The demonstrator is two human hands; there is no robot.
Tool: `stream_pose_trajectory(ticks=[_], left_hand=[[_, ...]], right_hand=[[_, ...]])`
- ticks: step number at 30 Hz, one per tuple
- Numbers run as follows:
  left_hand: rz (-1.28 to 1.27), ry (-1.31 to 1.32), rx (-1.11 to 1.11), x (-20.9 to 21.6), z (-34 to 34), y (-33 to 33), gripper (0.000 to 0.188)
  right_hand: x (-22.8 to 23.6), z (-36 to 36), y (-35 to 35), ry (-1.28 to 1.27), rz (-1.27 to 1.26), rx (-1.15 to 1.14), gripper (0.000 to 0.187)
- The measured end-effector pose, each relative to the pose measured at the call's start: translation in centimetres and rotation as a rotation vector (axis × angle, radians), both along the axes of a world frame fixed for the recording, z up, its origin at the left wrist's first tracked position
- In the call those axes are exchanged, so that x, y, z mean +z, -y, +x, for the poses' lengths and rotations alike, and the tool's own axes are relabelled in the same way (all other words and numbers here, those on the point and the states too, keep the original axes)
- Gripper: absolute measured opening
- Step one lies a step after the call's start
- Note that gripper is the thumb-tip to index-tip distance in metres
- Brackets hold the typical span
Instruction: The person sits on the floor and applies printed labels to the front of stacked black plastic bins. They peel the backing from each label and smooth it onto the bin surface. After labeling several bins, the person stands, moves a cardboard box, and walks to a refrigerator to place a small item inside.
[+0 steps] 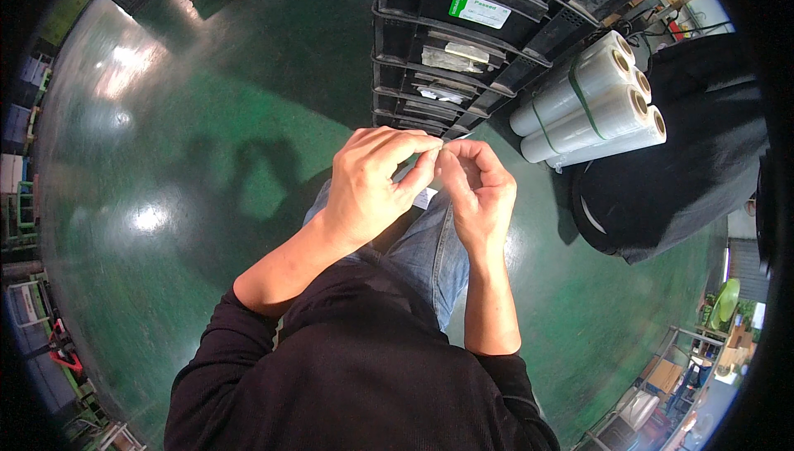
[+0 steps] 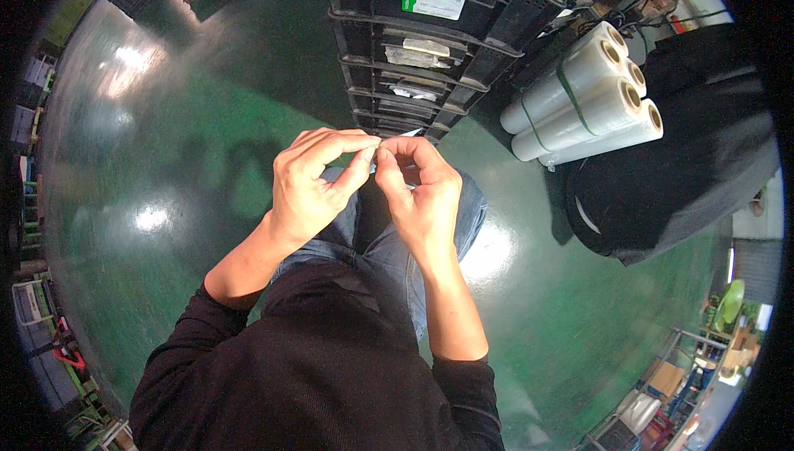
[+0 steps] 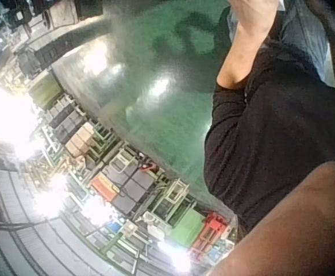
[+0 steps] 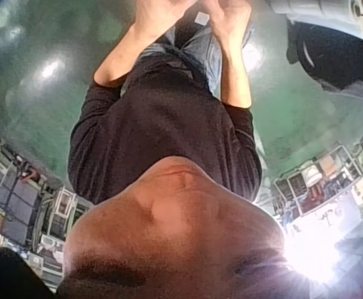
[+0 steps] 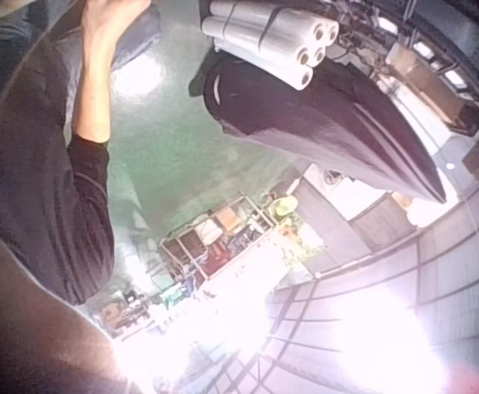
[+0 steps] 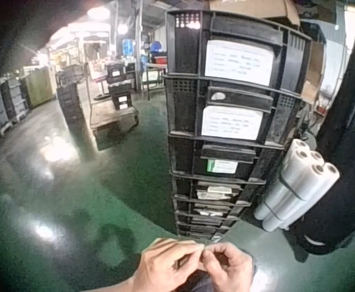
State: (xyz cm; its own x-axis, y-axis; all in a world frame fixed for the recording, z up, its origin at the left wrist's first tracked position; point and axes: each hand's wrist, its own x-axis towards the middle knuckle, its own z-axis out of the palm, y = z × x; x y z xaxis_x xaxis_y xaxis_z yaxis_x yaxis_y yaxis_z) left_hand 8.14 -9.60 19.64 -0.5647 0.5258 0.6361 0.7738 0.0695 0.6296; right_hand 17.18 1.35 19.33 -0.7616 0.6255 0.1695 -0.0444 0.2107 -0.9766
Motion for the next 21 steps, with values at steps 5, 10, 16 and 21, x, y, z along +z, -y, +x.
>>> stream_pose_trajectory(ticks=[5, 10, 16, 21], left_hand=[[-0.006, 0.014, -0.005, -0.01, -0.03, 0.05, 0.016], [-0.023, 0.115, -0.044, 0.12, -0.10, 0.19, 0.015], [-0.038, 0.209, -0.127, 0.25, -0.51, 0.51, 0.015], [-0.065, 0.009, -0.121, 0.14, -0.92, 0.53, 0.016]], right_hand=[[-0.04, 0.03, -0.09, 0.001, 0.055, 0.009, 0.010], [-0.08, 0.11, -0.21, 0.008, 0.065, 0.022, 0.009], [-0.24, 0.16, -0.30, 0.024, 0.038, 0.036, 0.009], [-0.53, 0.13, -0.39, 0.021, 0.035, 0.048, 0.009]])
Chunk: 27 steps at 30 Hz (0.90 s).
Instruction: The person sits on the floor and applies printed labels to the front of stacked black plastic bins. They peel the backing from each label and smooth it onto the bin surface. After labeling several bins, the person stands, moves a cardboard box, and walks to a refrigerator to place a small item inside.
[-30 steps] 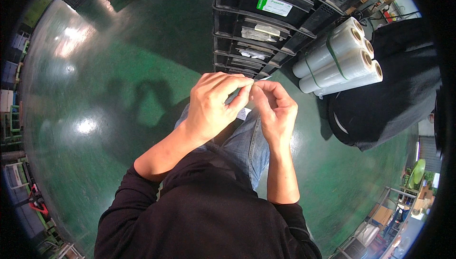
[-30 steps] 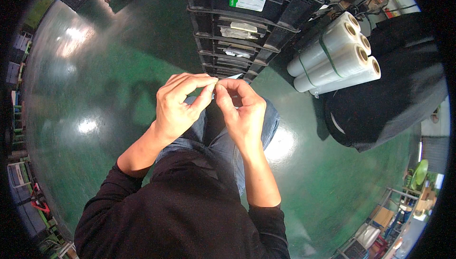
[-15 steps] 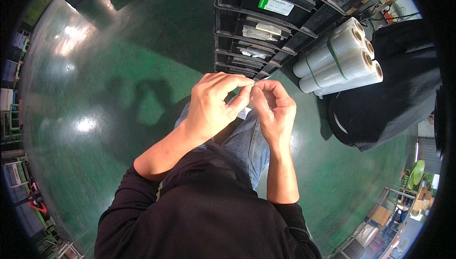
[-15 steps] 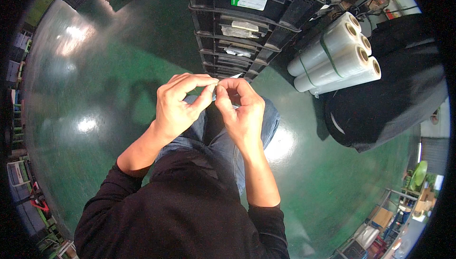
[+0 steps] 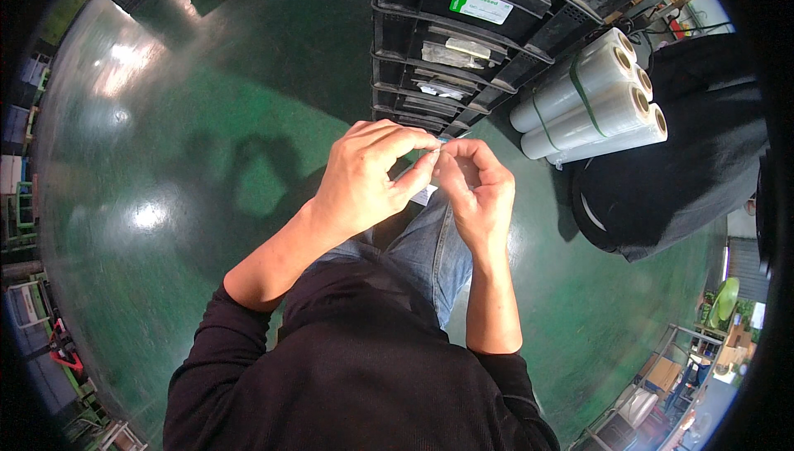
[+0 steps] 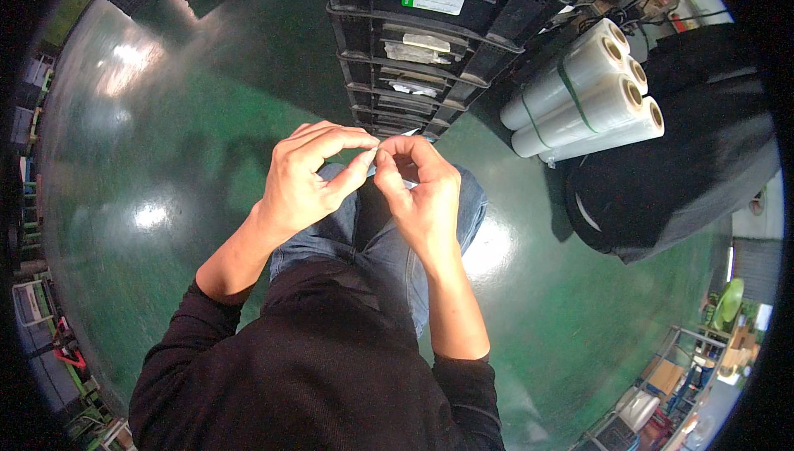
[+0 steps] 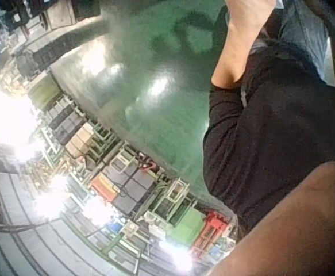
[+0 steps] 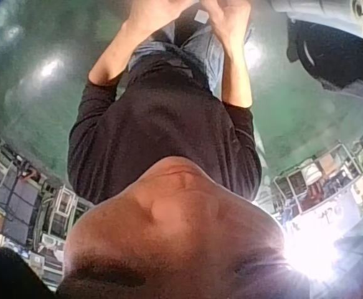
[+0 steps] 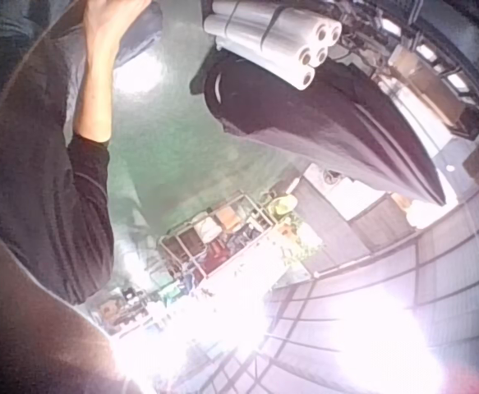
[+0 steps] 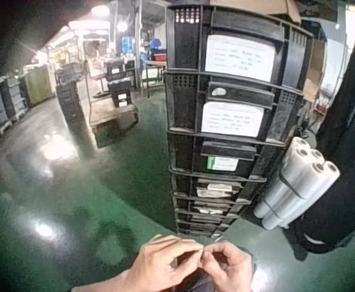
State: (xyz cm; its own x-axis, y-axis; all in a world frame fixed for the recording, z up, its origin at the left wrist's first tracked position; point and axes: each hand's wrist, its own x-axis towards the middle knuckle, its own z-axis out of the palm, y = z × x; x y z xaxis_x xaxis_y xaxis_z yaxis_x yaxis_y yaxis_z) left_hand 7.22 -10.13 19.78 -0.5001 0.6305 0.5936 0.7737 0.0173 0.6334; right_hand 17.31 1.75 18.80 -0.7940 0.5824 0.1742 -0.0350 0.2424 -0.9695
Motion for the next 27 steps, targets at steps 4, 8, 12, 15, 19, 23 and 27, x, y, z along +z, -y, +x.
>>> stream_pose_trajectory(ticks=[4, 8, 12, 15, 19, 23, 27], left_hand=[[-0.012, -0.059, 0.007, -0.2, -0.3, -0.1, 0.015], [-0.027, -0.051, -0.011, -0.4, -0.5, -0.1, 0.015], [-0.041, -0.013, -0.027, -0.6, -0.5, -0.2, 0.016], [-0.050, -0.009, -0.027, -0.7, -0.4, -0.2, 0.017], [-0.045, 0.001, -0.031, -1.0, -0.5, -0.7, 0.016], [-0.022, 0.115, -0.037, -1.9, -0.4, -1.7, 0.015], [-0.082, 0.662, -0.019, -3.6, -0.6, -2.7, 0.011]], right_hand=[[-0.1, 0.0, 0.0, 0.010, 0.009, 0.006, 0.009], [-0.1, 0.0, 0.0, 0.023, 0.017, 0.004, 0.009], [-0.2, 0.0, -0.2, 0.032, 0.025, 0.001, 0.009], [-0.4, 0.0, -0.3, 0.035, -0.003, 0.000, 0.009], [-0.6, -0.1, -0.6, 0.058, -0.026, -0.010, 0.009], [-0.9, -0.1, -1.2, 0.080, -0.021, -0.023, 0.008], [-2.1, 1.0, -3.8, 0.192, 0.096, -0.016, 0.006]])
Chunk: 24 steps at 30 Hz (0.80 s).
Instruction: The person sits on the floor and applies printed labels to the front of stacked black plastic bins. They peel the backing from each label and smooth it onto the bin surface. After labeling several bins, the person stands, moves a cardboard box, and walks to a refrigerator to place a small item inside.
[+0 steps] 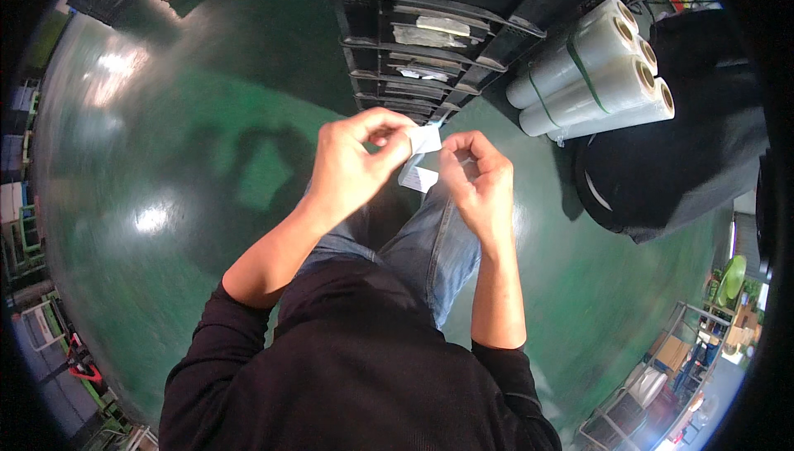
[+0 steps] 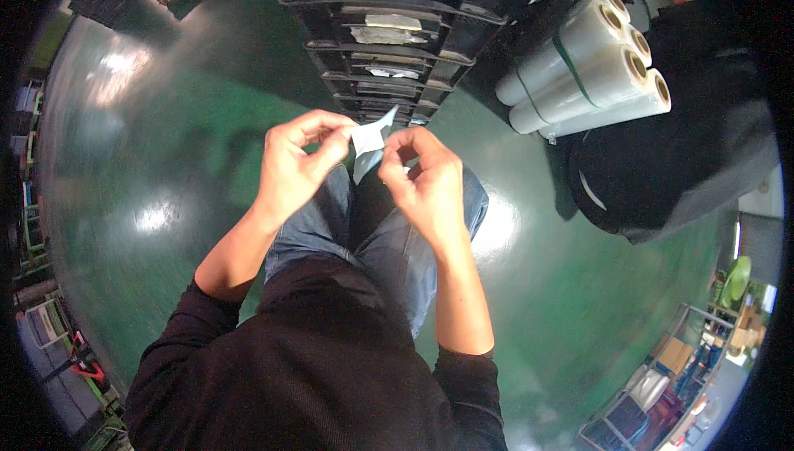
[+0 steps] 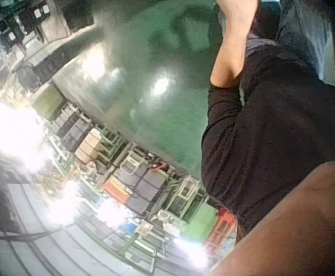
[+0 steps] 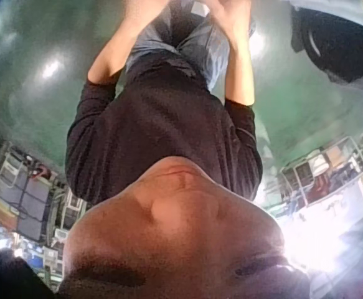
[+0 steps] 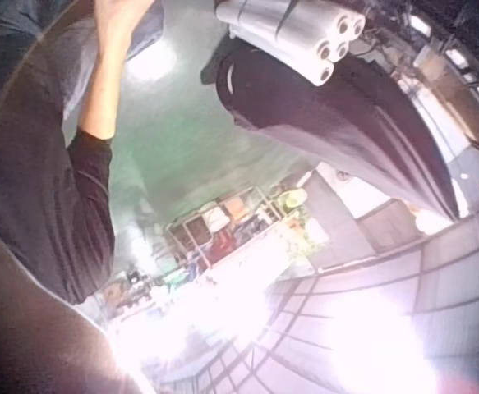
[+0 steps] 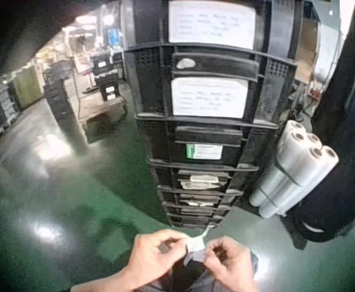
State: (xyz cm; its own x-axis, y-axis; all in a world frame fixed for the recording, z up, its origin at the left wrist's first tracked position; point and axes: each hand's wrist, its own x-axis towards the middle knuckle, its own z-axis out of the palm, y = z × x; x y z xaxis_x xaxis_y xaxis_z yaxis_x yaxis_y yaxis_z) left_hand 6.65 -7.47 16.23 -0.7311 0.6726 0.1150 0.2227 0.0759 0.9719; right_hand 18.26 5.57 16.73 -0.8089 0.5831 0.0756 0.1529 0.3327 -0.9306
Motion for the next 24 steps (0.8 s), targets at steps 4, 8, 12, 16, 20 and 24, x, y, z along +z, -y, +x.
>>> stream_pose_trajectory(ticks=[4, 8, 12, 16, 20, 24], left_hand=[[0.124, 0.390, 0.017, -2.2, -1.5, -1.2, 0.017], [0.143, 0.542, 0.144, -4.3, -2.5, -2.0, 0.019], [0.095, 0.554, 0.217, -6.0, -3.1, -2.5, 0.020], [0.035, 0.546, 0.235, -6.7, -3.4, -2.5, 0.021], [0.038, 0.491, 0.250, -6.3, -3.5, -1.9, 0.020], [0.103, 0.460, 0.233, -5.3, -3.6, -0.5, 0.020]], right_hand=[[-3.4, 1.9, -5.5, 0.106, 0.035, 0.027, 0.008], [-10.2, 4.2, -12.0, 0.267, -0.151, 0.061, 0.011], [-19.8, 7.4, -14.8, 0.291, -0.460, 0.084, 0.012], [-30.2, 10.7, -14.5, 0.424, -0.499, -0.018, 0.018], [-37.8, 14.1, -13.8, 0.274, -0.679, 0.035, 0.028], [-36.0, 13.0, -14.6, 0.603, -0.450, -0.119, 0.028]])
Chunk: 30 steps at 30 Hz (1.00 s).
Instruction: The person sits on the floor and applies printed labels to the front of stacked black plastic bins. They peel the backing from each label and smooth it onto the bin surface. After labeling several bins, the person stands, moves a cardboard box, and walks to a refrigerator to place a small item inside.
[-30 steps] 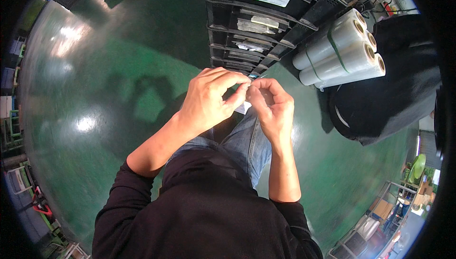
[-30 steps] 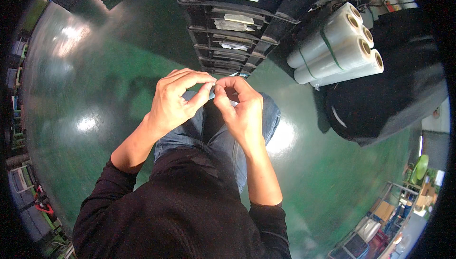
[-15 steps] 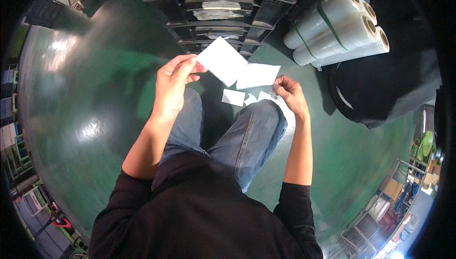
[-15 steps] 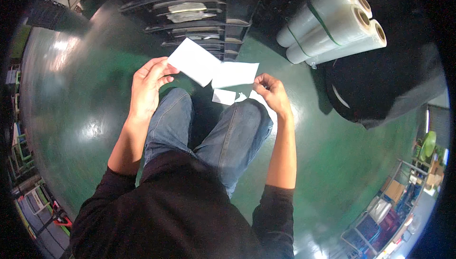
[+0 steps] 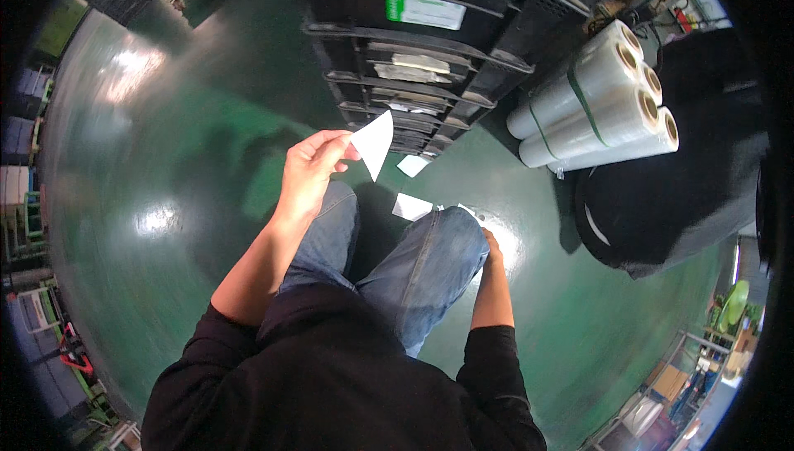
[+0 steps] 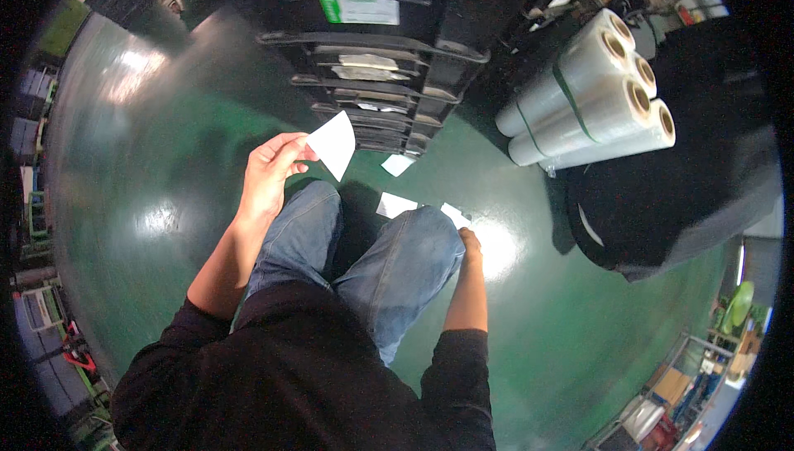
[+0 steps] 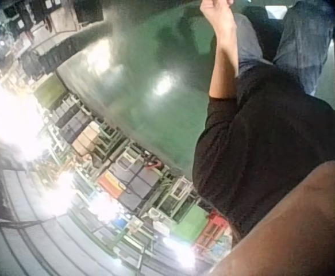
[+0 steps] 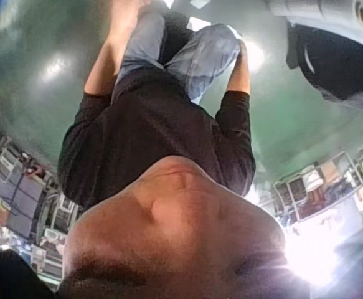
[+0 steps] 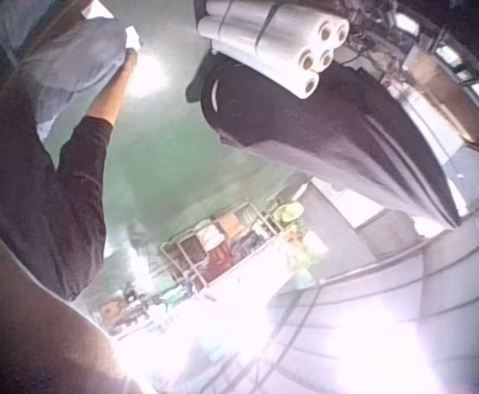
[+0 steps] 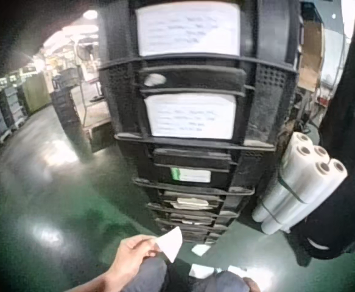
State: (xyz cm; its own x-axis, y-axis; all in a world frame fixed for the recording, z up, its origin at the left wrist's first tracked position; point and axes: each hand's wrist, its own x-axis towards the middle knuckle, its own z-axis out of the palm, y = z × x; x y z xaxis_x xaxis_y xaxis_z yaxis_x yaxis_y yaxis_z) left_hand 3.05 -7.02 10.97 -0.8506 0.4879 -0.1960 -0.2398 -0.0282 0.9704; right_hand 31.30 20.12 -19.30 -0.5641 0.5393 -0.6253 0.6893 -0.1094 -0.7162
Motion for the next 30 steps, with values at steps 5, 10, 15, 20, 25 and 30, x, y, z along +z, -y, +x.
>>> stream_pose_trajectory(ticks=[5, 10, 15, 20, 25, 30], left_hand=[[0.021, -0.175, 0.110, 1.7, -0.2, 1.8, 0.016], [-0.134, -0.712, 0.346, 3.5, 0.7, 2.6, 0.011], [-0.231, -1.528, 0.390, 4.9, 1.2, 4.6, 0.018], [-0.242, -1.635, 0.300, 4.8, 1.9, 5.9, 0.020], [-0.161, -1.561, 0.392, 4.7, 1.9, 6.3, 0.040], [0.030, -0.706, 0.384, 5.4, 0.6, 6.6, 0.064]], right_hand=[[18.6, -9.8, 1.9, 0.032, 0.690, 0.214, 0.026], [35.2, -17.9, 13.5, -0.682, 0.034, 0.215, 0.035], [38.6, -21.1, 18.7, -0.675, -0.004, 0.106, 0.025], [37.7, -20.0, 19.5, -0.777, -0.006, 0.012, 0.015], [38.1, -19.4, 19.0, -0.951, -0.001, -0.077, 0.012], [38.9, -18.8, 17.9, -1.049, 0.047, -0.154, 0.012]])
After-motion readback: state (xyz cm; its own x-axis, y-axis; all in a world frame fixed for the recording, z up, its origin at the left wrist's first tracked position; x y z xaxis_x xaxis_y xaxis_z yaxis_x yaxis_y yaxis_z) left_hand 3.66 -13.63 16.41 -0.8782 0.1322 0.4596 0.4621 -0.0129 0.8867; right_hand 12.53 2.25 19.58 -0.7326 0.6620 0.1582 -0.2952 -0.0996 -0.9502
